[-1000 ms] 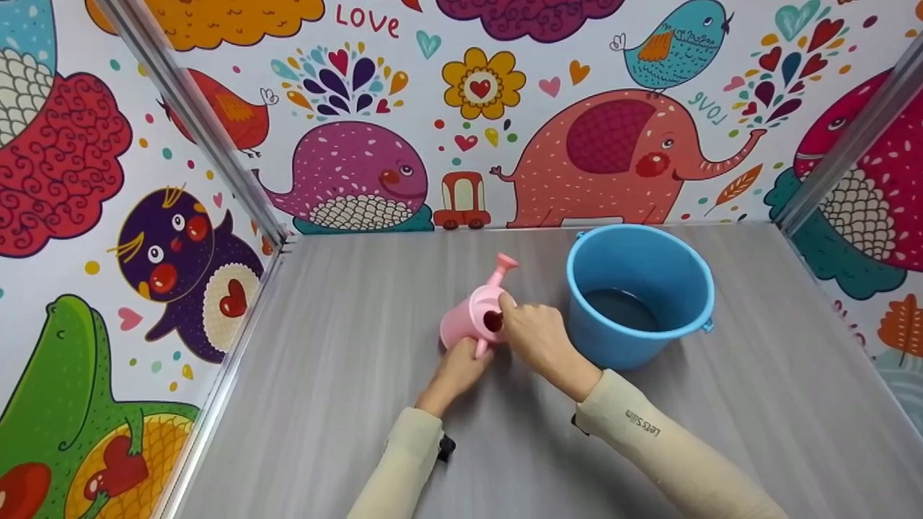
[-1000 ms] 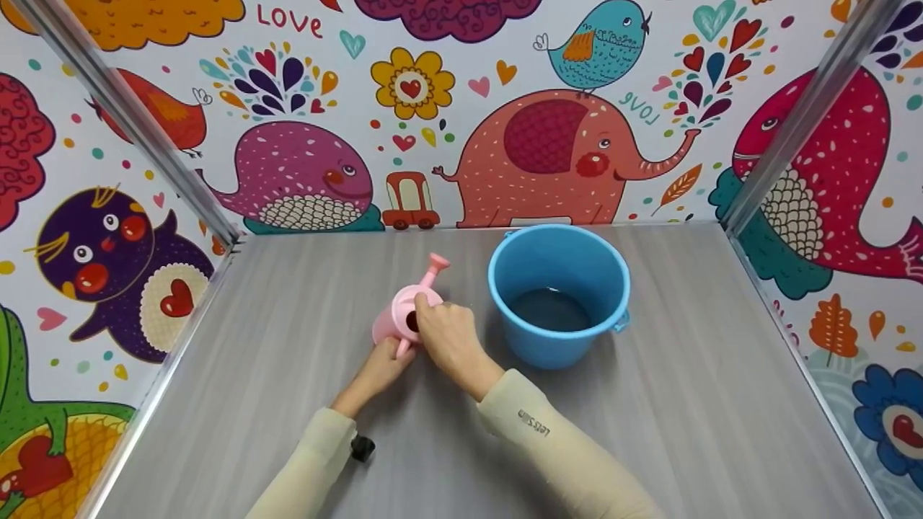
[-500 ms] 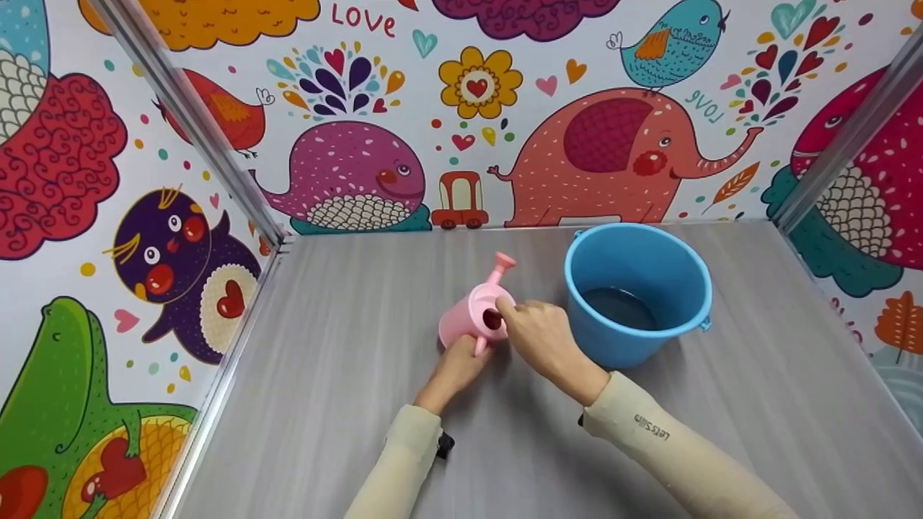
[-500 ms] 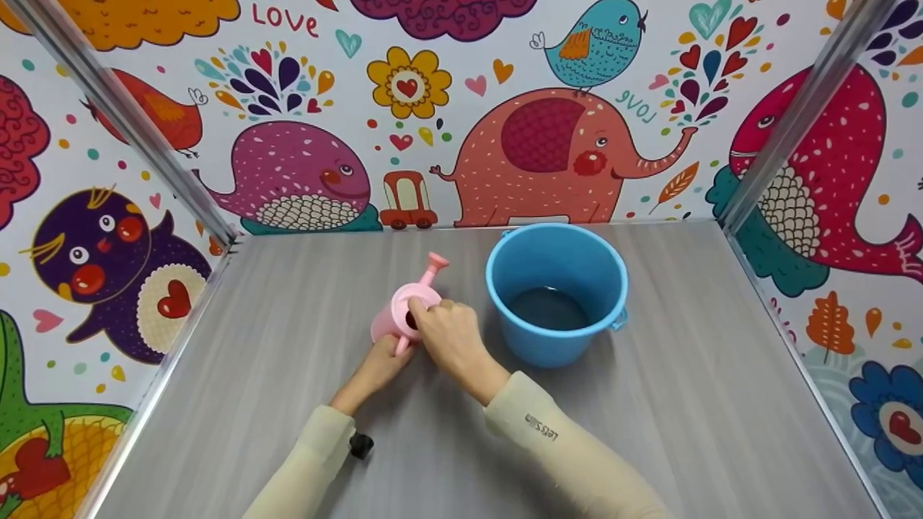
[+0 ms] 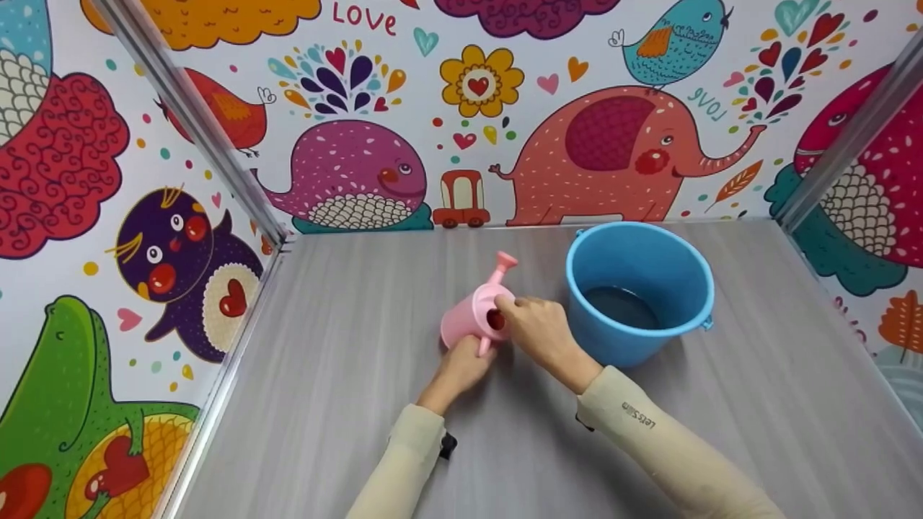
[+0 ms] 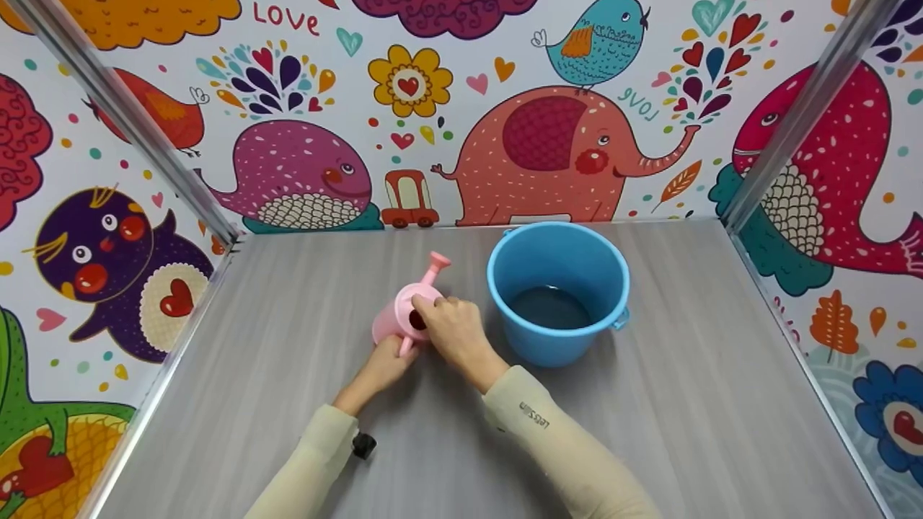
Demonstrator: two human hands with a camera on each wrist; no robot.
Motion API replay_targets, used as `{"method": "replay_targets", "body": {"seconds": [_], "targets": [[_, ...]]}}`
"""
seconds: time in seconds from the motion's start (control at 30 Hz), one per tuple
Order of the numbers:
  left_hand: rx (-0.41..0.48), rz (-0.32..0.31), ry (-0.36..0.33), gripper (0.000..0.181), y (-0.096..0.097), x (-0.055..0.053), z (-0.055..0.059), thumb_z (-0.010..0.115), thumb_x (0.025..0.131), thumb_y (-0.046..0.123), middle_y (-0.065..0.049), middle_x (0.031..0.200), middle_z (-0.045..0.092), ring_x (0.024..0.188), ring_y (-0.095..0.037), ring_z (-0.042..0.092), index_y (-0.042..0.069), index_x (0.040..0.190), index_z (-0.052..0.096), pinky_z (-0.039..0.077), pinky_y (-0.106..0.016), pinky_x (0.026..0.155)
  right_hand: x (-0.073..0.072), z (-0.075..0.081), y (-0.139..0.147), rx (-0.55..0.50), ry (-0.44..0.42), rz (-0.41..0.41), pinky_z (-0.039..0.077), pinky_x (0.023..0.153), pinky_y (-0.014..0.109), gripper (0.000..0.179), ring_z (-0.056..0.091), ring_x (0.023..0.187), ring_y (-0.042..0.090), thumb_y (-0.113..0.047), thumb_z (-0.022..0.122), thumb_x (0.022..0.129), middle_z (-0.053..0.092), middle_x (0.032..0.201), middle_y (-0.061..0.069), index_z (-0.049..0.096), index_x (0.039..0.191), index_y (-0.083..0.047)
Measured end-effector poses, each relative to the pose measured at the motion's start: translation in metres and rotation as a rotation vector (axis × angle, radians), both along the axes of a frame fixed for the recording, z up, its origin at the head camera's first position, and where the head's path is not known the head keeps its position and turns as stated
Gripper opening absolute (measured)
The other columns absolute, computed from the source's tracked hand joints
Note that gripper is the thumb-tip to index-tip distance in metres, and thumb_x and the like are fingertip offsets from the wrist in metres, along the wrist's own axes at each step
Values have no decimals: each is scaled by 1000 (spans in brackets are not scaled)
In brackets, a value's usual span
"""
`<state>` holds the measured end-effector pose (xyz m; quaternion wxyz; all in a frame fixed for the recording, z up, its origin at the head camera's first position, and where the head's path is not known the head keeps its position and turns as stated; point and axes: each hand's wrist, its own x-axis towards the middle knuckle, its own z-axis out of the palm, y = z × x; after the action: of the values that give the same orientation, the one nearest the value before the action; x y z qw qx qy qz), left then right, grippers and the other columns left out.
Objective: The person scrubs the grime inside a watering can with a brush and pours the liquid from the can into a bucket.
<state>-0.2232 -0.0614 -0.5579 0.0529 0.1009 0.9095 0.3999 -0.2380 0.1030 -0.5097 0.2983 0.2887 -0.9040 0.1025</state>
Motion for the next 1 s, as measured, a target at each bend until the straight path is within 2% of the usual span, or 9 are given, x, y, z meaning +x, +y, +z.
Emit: {"method": "replay_targets", "body": {"seconds": [0.17,0.3,0.5,0.6,0.67,0.77,0.87,1.0], "targets": [[-9,-2,30,35,0,0,-2,59,91,17,8,58,32,54,-10,33,18,63,39,29,-25,54,-2,-5,3,-35,55,51,45,46,24,23,48,47,15,-12,75,87,53,60,3,56,99,-13],[-6,-11,40,35,0,0,-2,58,90,17,9,59,31,54,-10,31,19,62,37,27,-24,54,-1,-9,8,-43,73,55,43,45,23,24,48,46,15,-8,75,85,54,60,4,56,100,-12],[39,-6,47,40,-1,0,-1,58,93,18,9,55,30,51,-7,31,20,60,35,26,-22,50,4,-9,15,-97,65,38,44,45,23,17,47,45,15,-6,69,90,52,65,6,55,100,-7],[52,-5,30,41,-2,0,-2,58,95,18,10,54,30,50,-6,31,20,60,36,25,-22,49,6,-9,19,-148,47,68,45,48,20,16,48,46,13,-6,67,91,55,69,5,56,103,-7],[53,-7,17,41,-1,0,-2,58,95,19,10,54,31,49,-6,31,20,60,37,26,-22,48,7,-8,21,-204,21,116,46,50,19,19,48,47,12,-5,68,90,57,73,4,59,107,-8],[66,-2,5,39,-1,0,-2,58,95,19,10,55,32,50,-7,32,19,62,38,27,-22,49,7,-8,23,-304,-72,205,49,54,18,27,49,51,10,-1,68,90,62,80,4,65,114,-11],[80,0,3,39,-1,-1,-2,58,95,17,10,54,32,49,-6,32,19,61,38,27,-22,49,8,-8,22,-430,-255,280,54,59,22,26,56,58,13,1,63,93,66,85,6,68,116,-10],[81,-5,16,41,-1,-1,-3,58,94,15,10,53,31,49,-6,32,20,60,36,26,-22,48,9,-6,17,-648,-510,319,60,69,32,19,69,74,22,-3,56,98,72,96,14,67,114,-4]]}}
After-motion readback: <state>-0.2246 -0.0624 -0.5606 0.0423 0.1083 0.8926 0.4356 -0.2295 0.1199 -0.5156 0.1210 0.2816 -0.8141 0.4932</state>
